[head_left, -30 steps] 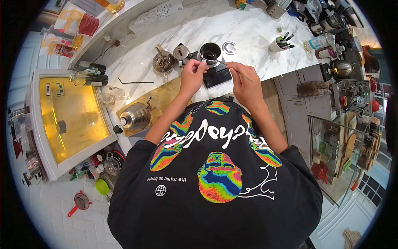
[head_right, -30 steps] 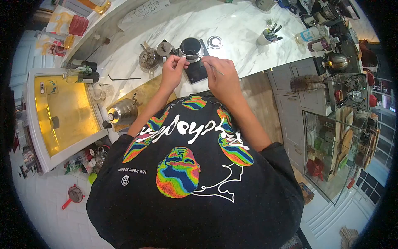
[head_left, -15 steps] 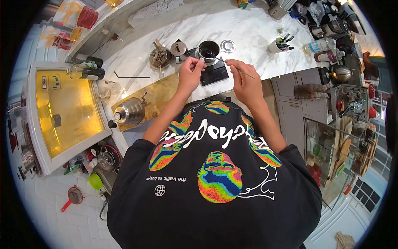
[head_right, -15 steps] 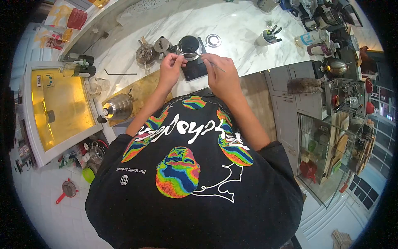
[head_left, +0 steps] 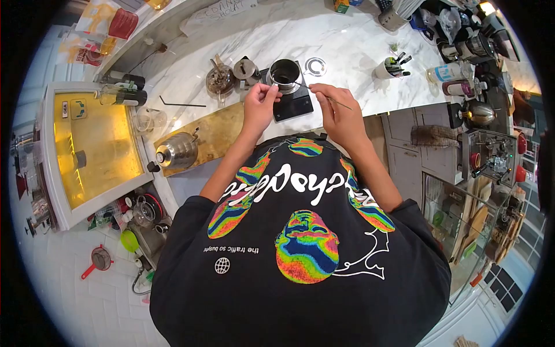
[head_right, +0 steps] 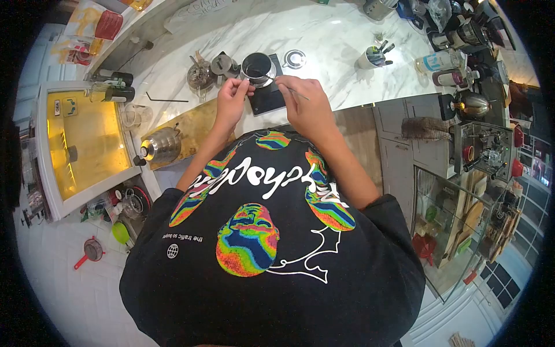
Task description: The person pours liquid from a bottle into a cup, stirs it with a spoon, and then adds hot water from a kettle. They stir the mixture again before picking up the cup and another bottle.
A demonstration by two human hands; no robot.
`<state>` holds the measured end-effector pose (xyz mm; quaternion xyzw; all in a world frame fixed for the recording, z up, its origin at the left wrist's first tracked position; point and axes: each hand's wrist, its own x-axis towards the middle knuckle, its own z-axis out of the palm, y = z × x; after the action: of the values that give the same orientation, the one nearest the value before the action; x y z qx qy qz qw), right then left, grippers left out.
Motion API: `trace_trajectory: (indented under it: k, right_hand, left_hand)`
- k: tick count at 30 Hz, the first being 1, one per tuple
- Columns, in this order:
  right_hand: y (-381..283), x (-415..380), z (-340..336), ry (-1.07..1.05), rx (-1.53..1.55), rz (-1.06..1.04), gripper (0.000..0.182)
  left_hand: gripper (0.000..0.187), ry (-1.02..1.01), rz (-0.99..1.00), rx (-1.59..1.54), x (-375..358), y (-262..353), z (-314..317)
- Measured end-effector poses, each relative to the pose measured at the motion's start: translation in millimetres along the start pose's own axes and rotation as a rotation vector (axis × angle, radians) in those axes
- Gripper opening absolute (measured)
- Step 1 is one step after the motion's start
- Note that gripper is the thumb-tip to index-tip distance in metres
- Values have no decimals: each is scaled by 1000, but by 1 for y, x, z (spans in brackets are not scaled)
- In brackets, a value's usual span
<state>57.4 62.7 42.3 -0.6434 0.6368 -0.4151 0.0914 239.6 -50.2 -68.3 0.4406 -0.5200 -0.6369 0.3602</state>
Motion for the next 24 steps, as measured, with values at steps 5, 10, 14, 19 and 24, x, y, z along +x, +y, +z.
trace_trajectory:
  k: [5,10,14,19,24]
  right_hand:
    - [8,6,-9,-41,34,5,15]
    - [18,11,-9,-53,67,-26,14]
    - [23,18,-12,-77,63,-49,15]
    - [25,28,-12,-61,97,-52,10]
    - [29,32,-13,-55,120,-91,10]
  left_hand:
    - [19,11,-24,6,-3,-1,4]
    - [19,64,-32,38,-5,-3,4]
    - [19,79,-18,10,-5,-5,5]
    - [20,98,-8,7,-4,-3,6]
    - [19,111,-50,11,-7,4,9]
